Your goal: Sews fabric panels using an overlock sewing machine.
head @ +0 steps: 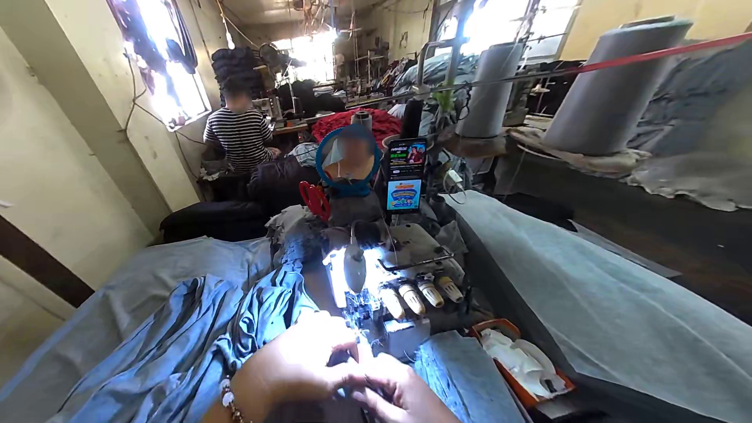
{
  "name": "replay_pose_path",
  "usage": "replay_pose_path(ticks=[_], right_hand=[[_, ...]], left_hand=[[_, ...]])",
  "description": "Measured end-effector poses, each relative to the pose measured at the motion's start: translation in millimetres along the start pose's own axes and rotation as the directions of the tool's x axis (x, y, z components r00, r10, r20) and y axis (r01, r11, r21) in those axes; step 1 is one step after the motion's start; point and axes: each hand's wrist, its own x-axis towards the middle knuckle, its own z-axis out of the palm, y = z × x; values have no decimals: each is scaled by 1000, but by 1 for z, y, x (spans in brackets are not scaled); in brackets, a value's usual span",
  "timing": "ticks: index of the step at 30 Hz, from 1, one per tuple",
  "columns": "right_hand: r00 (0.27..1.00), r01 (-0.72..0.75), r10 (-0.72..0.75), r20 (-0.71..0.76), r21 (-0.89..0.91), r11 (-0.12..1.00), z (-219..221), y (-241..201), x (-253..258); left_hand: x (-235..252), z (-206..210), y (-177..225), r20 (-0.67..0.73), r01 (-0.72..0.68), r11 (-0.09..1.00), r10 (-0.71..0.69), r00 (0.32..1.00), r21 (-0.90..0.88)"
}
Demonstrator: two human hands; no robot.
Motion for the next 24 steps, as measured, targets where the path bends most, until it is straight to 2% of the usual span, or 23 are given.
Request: replay_pose_path(ticks=[2,4,7,10,13,14,16,18,21,24], right_hand=[[997,-67,61,39,162,985,3,9,-7],[997,-72,68,26,242,968,8,18,-13],[999,-22,30,-27,268,963,15,27,-15],[999,-14,22,-26,279,960,14,31,-8],[1000,-7,3,14,275,962,8,34,4],[1000,-4,-2,23,271,963,7,34,6],[999,2,-11,34,257,966,5,33,8],[999,6,-15,33,251,968,4,35,7],[999,27,-31,11,271,962,5,40,6],[999,35,-30,-26,227,973,6,40,10]], left_hand=[[3,1,2,71,-67,997,64,995,34],[7,3,6,106,-86,996,85,991,9],[12,0,9,161,11,984,-40,986,179],[18,-4,-6,124,56,912,-116,985,406],[17,-8,-6,98,120,841,-201,975,528],[15,-5,-4,68,113,833,-177,982,541],[8,8,-2,-70,26,821,17,997,571],[6,21,-3,-189,-55,788,214,958,614],[5,28,-1,-219,-57,770,250,943,635],[5,26,-3,-231,23,765,166,959,643]])
